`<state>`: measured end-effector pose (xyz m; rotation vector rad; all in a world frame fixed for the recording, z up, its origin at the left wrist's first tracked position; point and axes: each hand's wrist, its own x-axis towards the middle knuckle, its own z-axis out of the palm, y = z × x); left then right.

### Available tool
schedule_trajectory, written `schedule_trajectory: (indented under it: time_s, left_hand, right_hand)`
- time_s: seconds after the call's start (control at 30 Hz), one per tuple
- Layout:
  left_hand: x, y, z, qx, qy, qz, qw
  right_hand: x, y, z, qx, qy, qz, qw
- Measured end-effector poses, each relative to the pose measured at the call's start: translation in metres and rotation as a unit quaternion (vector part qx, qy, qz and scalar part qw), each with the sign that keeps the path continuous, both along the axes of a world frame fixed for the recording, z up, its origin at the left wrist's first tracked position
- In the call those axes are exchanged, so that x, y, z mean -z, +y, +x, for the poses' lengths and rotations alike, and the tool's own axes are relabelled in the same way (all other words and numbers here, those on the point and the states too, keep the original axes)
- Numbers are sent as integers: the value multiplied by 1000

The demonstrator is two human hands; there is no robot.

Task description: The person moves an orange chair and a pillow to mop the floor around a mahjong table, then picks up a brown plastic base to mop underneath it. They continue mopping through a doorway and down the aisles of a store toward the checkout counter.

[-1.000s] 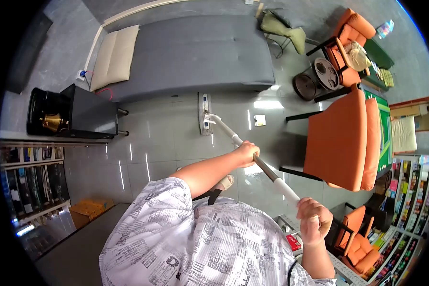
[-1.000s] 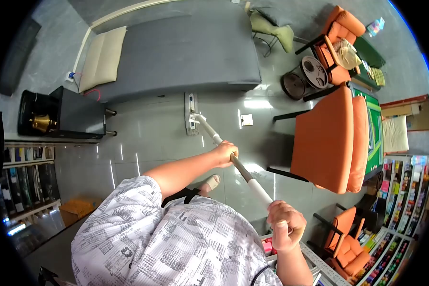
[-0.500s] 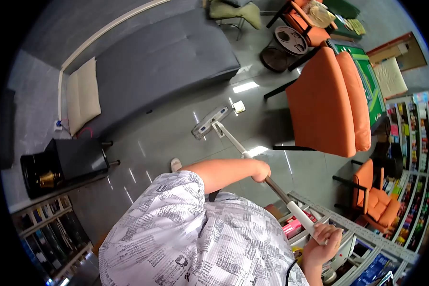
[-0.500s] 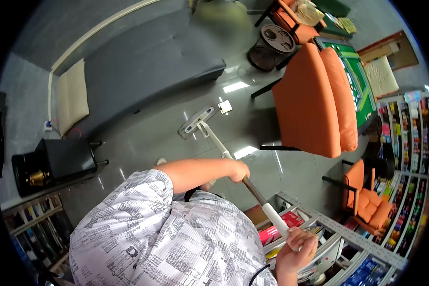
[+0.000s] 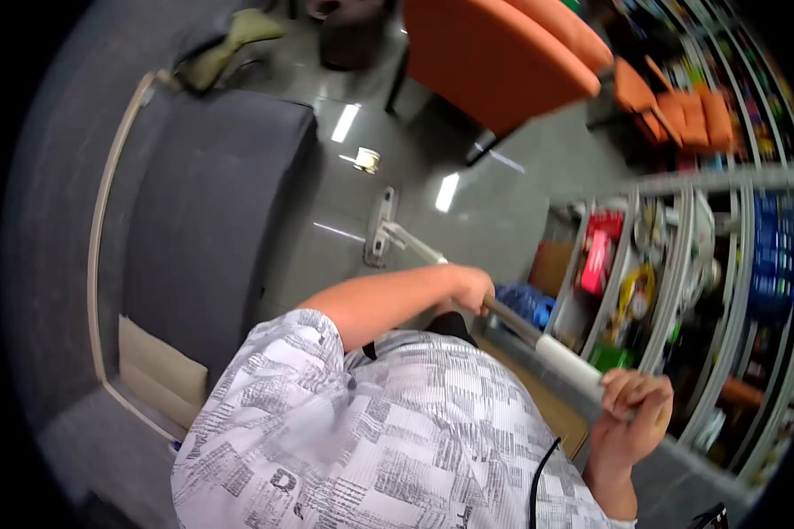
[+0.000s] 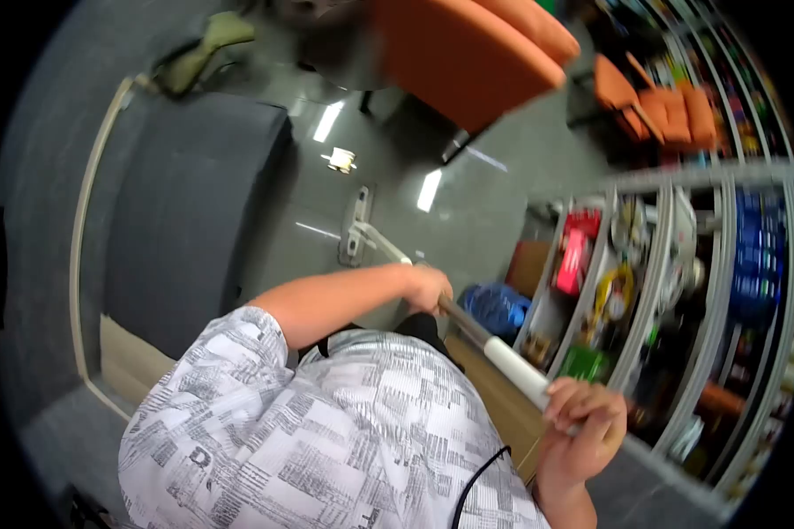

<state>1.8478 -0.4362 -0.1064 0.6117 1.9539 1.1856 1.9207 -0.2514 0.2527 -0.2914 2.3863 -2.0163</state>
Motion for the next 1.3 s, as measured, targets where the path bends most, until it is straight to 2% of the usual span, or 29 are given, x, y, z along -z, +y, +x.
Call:
schedule_trajectory:
  time_s: [0.07,0.17,0.27,0.37,0.4,0.5,0.57,0.63,0.7,0.8,0.83,0.9,0.93,0.97,1.0,1.03,1.1,1.13,1.17,1.2,1.23,1.27,1.3]
  left_hand:
    - [12,14,12,46,-3,18,999]
    - [-4,33,34,86,4,2,996]
    - [-21,62,65,63,19,-38,997]
    - [-11,105,106,-11,9,27,1000]
    - [-5,119,119,-34,17,60,997]
    - [-12,147,156,-115,159,127,972]
    - [-8,163,185,-206,163,131,956]
    - [-6,177,205,-265,156,109,945]
    - [6,187,218,-233,172,116,950]
    - [14,199,239,-122,198,68,970]
    - [18,200,244,-98,190,31,976]
    - [32,193,260,-46,172,-45,983]
    - [64,186,260,16,132,-80,988]
    - [73,171,263,13,117,-116,986]
    - [81,150,267,8,102,-151,983]
    - [99,124,270,-10,100,-188,977]
    - [127,63,265,-48,63,-283,956]
    - [131,26,258,-57,20,-340,938]
    - [141,-14,247,-38,-18,-380,924]
    - [128,-47,238,-30,-42,-429,902]
    - [223,-115,231,112,19,-494,862]
    - [252,-160,217,226,31,-519,824]
    - [241,-187,202,227,-4,-546,806]
  right_hand:
    - [6,11,29,47,1,-2,999]
    - [5,29,65,85,5,0,996]
    - [0,50,93,113,3,5,994]
    - [-26,72,109,19,9,46,999]
    - [-35,71,115,21,-3,49,999]
    - [-55,69,127,-175,40,131,975]
    - [-54,74,133,-367,13,152,918]
    - [-46,84,157,-406,4,141,903]
    - [-53,109,182,-393,-33,193,898]
    - [-61,141,255,-169,-59,319,931]
    - [-61,155,282,-134,-121,330,927]
    - [-59,184,344,-59,-245,341,906]
    - [-56,193,370,-32,-299,284,910]
    - [-49,202,396,-6,-349,225,910]
    - [-28,227,428,-75,-285,290,911]
    - [-13,237,455,-61,-296,284,910]
    - [17,250,503,37,-214,252,943]
    - [42,265,528,115,-406,170,890]
    - [72,284,552,184,-578,77,791]
    - [86,279,561,227,-617,-25,753]
    - [100,273,569,277,-647,-120,700]
    - [113,267,580,230,-557,12,798]
    - [131,260,597,175,-447,145,865]
